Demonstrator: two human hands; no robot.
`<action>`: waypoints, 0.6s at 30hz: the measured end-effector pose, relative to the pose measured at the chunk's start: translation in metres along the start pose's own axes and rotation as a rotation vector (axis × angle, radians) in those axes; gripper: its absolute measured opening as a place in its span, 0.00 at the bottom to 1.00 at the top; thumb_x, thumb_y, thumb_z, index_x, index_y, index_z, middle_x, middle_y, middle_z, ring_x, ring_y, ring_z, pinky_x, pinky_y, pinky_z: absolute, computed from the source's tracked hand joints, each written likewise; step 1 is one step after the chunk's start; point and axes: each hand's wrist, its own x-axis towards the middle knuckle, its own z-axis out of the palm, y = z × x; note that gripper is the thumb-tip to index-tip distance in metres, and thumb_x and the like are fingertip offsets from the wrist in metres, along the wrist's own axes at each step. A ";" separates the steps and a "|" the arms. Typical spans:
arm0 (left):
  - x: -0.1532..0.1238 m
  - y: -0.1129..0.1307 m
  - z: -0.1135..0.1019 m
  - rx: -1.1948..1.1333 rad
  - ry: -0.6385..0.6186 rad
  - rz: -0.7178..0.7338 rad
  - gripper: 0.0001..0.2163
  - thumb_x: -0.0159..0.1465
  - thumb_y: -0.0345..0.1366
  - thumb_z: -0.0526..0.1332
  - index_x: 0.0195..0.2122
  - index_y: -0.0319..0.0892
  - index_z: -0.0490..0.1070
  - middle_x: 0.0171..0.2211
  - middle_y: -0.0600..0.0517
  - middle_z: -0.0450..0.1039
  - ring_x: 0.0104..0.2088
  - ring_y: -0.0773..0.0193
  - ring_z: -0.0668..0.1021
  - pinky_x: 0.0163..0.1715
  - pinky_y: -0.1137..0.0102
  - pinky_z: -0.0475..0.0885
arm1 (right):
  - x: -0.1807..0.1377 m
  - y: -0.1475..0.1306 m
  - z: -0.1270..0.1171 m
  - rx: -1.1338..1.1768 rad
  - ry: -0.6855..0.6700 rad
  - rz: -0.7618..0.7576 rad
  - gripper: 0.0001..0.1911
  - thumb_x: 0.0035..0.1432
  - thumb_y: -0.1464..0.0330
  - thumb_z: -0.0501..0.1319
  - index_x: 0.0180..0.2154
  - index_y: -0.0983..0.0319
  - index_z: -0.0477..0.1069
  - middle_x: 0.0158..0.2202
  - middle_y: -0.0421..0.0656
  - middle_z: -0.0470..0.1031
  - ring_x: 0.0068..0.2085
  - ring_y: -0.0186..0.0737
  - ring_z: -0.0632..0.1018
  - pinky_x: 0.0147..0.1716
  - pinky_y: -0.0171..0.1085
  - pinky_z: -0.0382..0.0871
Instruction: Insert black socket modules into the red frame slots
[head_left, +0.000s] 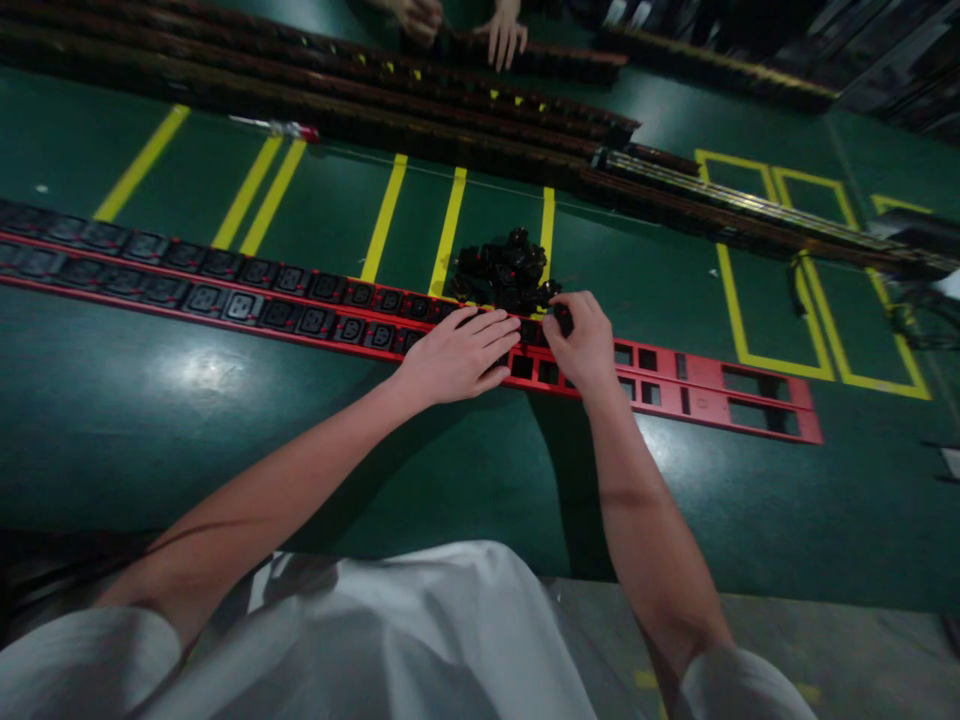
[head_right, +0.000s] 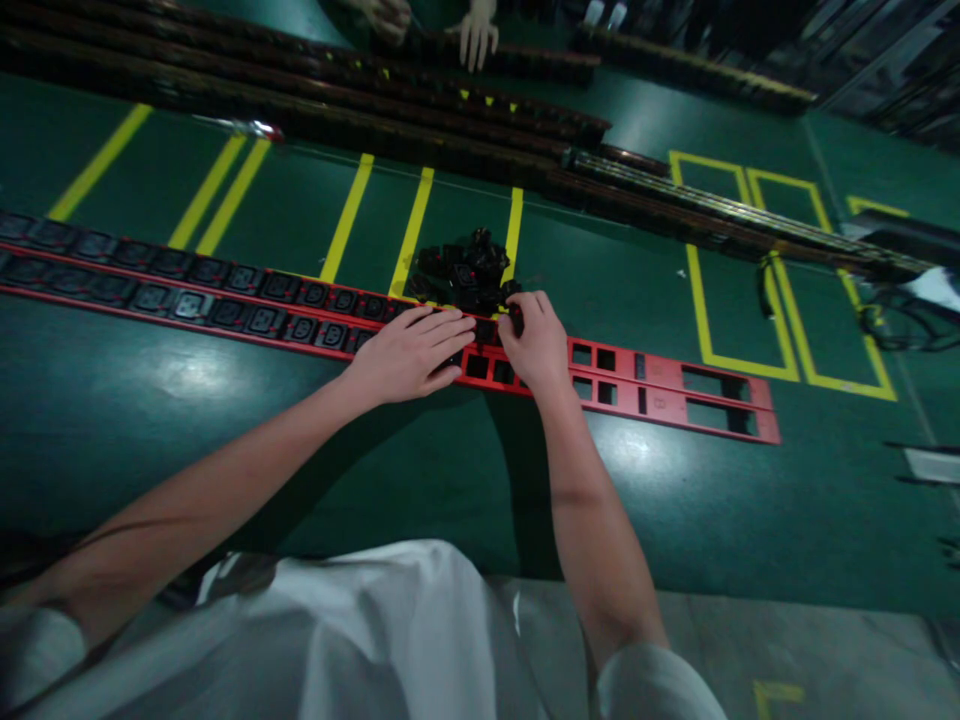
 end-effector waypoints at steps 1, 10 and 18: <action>0.000 0.000 0.000 -0.001 0.001 0.000 0.22 0.73 0.41 0.53 0.65 0.41 0.67 0.67 0.45 0.65 0.67 0.51 0.68 0.66 0.51 0.61 | 0.000 0.000 0.000 -0.001 0.001 0.001 0.08 0.61 0.69 0.58 0.43 0.57 0.71 0.43 0.48 0.74 0.46 0.49 0.76 0.47 0.48 0.71; 0.000 0.000 0.000 0.008 -0.004 0.004 0.22 0.74 0.42 0.51 0.65 0.39 0.67 0.68 0.45 0.65 0.68 0.52 0.67 0.66 0.52 0.61 | 0.000 0.000 0.000 -0.011 0.014 -0.013 0.08 0.61 0.69 0.58 0.42 0.57 0.71 0.43 0.48 0.75 0.46 0.49 0.76 0.47 0.47 0.72; 0.000 -0.001 0.001 0.006 0.002 0.004 0.22 0.74 0.41 0.52 0.65 0.40 0.68 0.67 0.45 0.65 0.68 0.52 0.67 0.66 0.52 0.61 | 0.000 0.000 -0.001 -0.005 0.005 -0.009 0.08 0.62 0.69 0.58 0.43 0.57 0.71 0.43 0.48 0.74 0.46 0.49 0.76 0.48 0.48 0.72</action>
